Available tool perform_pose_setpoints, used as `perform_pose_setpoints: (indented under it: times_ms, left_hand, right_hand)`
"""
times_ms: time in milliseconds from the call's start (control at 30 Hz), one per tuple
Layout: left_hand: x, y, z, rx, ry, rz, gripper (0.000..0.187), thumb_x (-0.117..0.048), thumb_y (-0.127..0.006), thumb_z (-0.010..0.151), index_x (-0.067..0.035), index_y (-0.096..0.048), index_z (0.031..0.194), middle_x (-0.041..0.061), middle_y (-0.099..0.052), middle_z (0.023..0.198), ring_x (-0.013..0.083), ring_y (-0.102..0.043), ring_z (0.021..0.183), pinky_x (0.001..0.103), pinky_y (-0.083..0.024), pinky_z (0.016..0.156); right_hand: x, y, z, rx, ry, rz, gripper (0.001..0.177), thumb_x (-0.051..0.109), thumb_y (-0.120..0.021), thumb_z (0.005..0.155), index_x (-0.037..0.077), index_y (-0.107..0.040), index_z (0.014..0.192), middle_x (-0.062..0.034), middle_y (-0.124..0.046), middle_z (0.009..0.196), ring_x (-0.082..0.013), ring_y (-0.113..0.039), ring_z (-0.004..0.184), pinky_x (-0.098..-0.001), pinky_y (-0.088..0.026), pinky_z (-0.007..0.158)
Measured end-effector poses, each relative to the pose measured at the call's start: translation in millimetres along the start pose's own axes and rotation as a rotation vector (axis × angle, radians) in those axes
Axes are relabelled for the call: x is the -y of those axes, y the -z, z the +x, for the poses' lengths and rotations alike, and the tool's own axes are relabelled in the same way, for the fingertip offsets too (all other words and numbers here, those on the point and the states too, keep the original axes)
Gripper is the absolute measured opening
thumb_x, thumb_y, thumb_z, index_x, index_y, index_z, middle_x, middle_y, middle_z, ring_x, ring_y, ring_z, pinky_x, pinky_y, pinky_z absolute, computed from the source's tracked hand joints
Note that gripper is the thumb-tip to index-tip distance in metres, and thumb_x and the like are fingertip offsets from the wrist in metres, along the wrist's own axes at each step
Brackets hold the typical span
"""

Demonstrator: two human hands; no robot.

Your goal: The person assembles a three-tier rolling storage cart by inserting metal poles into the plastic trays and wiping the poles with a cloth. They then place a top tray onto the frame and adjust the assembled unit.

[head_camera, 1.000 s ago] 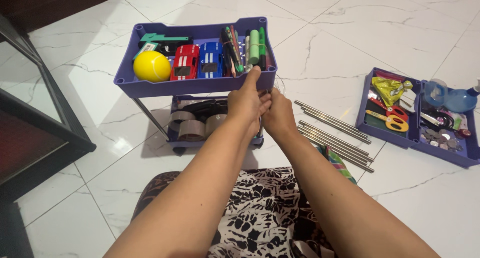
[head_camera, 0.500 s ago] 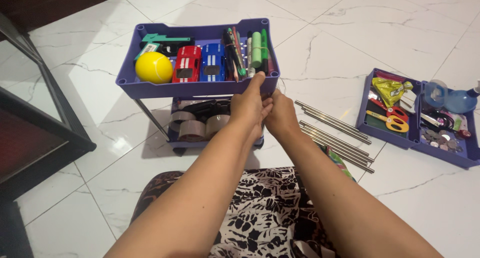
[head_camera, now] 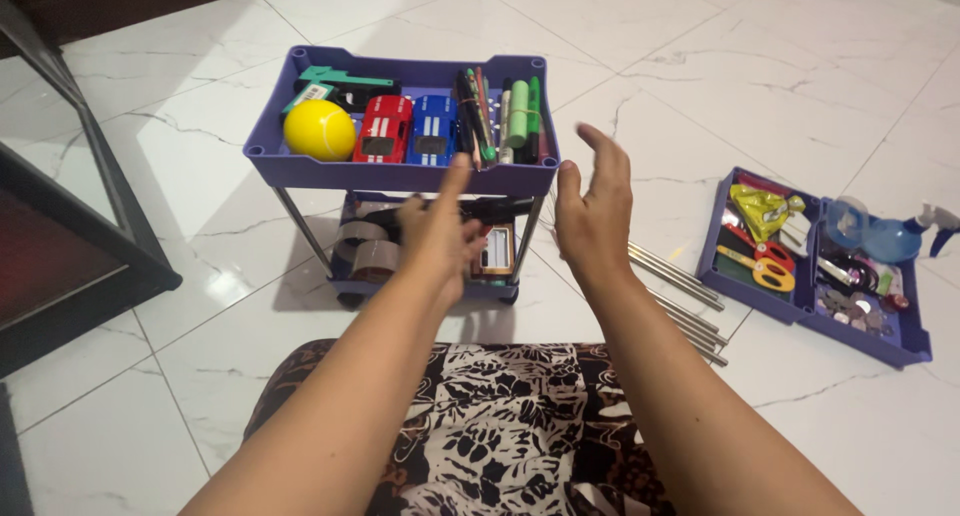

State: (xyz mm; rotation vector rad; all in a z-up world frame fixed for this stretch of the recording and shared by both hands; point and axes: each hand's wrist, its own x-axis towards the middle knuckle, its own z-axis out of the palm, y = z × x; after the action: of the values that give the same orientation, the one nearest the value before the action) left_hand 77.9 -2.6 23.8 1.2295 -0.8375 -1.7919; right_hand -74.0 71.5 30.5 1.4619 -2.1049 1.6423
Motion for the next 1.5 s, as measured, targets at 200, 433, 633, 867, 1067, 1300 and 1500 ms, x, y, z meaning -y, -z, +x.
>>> perform_pose_setpoints:
  times_ms: [200,433,633,867,1067,1300,1500]
  left_hand:
    - [-34,29,16,-0.208,-0.041,-0.163,0.106,-0.048,-0.077,0.078,-0.007,-0.016,0.154,0.018,-0.054,0.127,0.0277,-0.064,0.098,0.040,-0.059,0.072]
    - [-47,52,36,-0.249,-0.051,-0.166,0.082,-0.026,-0.072,0.085,-0.012,-0.021,0.148,0.017,-0.056,0.127,0.0279,-0.065,0.097,0.043,-0.058,0.074]
    - [-60,55,45,-0.242,-0.034,-0.082,0.094,-0.016,-0.074,0.086,-0.004,-0.006,0.149,0.024,-0.057,0.130,0.0307,-0.070,0.100,0.045,-0.060,0.082]
    - [-67,43,56,-0.256,0.012,-0.022,0.091,-0.017,-0.074,0.088,-0.004,-0.008,0.149,0.023,-0.057,0.130,0.0301,-0.071,0.098,0.044,-0.062,0.081]
    - [-75,25,73,-0.227,0.060,0.051,0.088,-0.020,-0.072,0.090,-0.004,-0.009,0.149,0.023,-0.062,0.126,0.0278,-0.073,0.092,0.041,-0.062,0.078]
    - [-78,1,100,-0.178,0.109,0.055,0.089,-0.019,-0.071,0.091,-0.005,-0.005,0.149,0.023,-0.058,0.128,0.0295,-0.072,0.100,0.045,-0.060,0.083]
    - [-91,-16,126,-0.126,0.180,-0.020,0.092,-0.014,-0.069,0.091,-0.006,0.001,0.151,0.025,-0.054,0.133,0.0324,-0.069,0.103,0.051,-0.057,0.092]
  right_hand:
    - [44,-19,11,0.189,0.339,-0.103,0.025,0.018,-0.069,0.095,0.013,-0.070,0.120,-0.0221,-0.057,0.142,-0.0391,-0.055,0.132,-0.0490,-0.042,0.109]
    - [41,-46,8,0.221,0.391,-0.325,0.027,0.019,-0.069,0.096,0.018,-0.073,0.123,-0.0109,-0.067,0.134,-0.0354,-0.053,0.135,-0.0606,-0.028,0.114]
    - [30,-47,18,0.249,0.387,-0.309,0.026,0.020,-0.067,0.099,0.017,-0.073,0.124,-0.0115,-0.069,0.133,-0.0352,-0.054,0.135,-0.0586,-0.030,0.112]
    - [27,-50,29,0.272,0.381,-0.325,0.029,0.018,-0.065,0.098,0.015,-0.073,0.126,-0.0129,-0.067,0.135,-0.0363,-0.053,0.137,-0.0604,-0.029,0.112]
    - [13,-54,53,0.298,0.325,-0.340,0.030,0.018,-0.065,0.097,0.016,-0.073,0.126,-0.0122,-0.066,0.137,-0.0348,-0.050,0.140,-0.0606,-0.026,0.114]
    - [-11,-55,84,0.354,0.284,-0.343,0.033,0.019,-0.066,0.096,0.017,-0.071,0.128,-0.0107,-0.065,0.140,-0.0331,-0.047,0.143,-0.0607,-0.024,0.115]
    - [-23,-58,112,0.381,0.257,-0.343,0.032,0.019,-0.065,0.096,0.018,-0.071,0.128,-0.0093,-0.064,0.141,-0.0311,-0.045,0.145,-0.0593,-0.023,0.117]
